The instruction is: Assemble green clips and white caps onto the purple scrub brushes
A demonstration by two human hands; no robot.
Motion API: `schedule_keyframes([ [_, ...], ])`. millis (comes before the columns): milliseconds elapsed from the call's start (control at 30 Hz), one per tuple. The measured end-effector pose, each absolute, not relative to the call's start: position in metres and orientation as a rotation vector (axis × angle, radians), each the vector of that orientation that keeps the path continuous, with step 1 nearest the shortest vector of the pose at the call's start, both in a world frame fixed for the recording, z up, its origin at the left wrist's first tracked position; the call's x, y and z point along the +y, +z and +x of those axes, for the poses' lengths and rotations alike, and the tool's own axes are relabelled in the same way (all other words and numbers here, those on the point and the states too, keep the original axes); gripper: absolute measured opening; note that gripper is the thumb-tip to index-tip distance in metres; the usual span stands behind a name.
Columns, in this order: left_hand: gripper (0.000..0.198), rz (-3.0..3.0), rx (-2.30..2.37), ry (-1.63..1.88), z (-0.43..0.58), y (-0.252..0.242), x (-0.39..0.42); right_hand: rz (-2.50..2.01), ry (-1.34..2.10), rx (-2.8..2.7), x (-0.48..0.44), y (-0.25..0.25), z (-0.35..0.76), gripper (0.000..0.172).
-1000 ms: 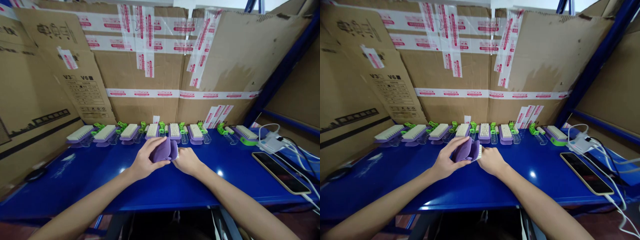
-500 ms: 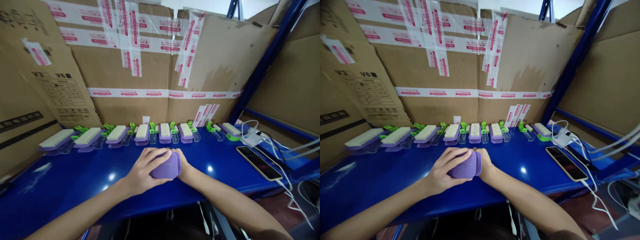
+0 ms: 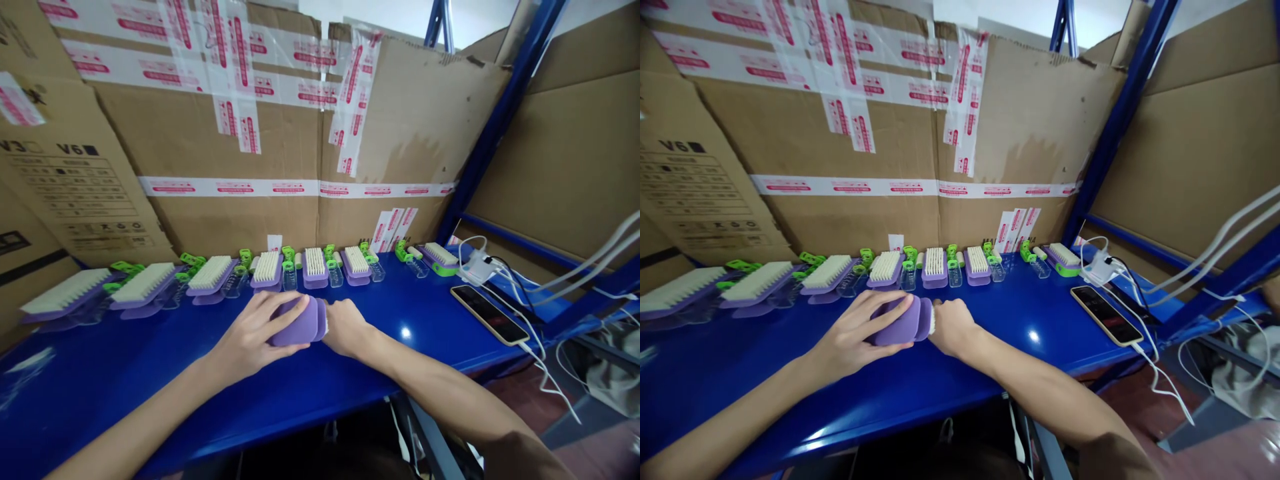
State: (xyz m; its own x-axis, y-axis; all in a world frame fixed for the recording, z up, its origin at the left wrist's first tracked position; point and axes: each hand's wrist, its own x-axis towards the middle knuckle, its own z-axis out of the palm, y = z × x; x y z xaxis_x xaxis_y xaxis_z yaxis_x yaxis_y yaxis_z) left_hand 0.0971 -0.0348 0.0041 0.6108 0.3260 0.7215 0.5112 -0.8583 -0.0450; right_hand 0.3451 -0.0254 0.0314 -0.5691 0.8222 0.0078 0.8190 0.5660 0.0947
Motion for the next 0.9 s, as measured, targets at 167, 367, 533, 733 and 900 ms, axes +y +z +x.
schedule_keyframes([
  [167,0.087,-2.496,-0.69,-1.085,0.091,0.009,-0.033,1.394,0.12,2.771,-0.023,0.032,0.357,0.029],
  [367,0.085,-2.387,-0.873,-1.394,0.096,0.012,-0.033,1.472,0.099,2.811,-0.017,0.034,0.358,0.033],
  [533,0.085,-2.334,-1.036,-1.49,0.096,-0.001,-0.033,1.434,0.044,2.853,-0.02,0.032,0.353,0.029],
  [733,0.088,-2.263,-1.127,-1.872,0.098,-0.006,-0.029,1.468,-0.091,3.003,-0.024,0.035,0.352,0.025],
  [900,0.089,-2.187,-1.151,-2.079,0.103,0.0,-0.026,1.476,-0.335,3.125,-0.022,0.034,0.356,0.033],
])
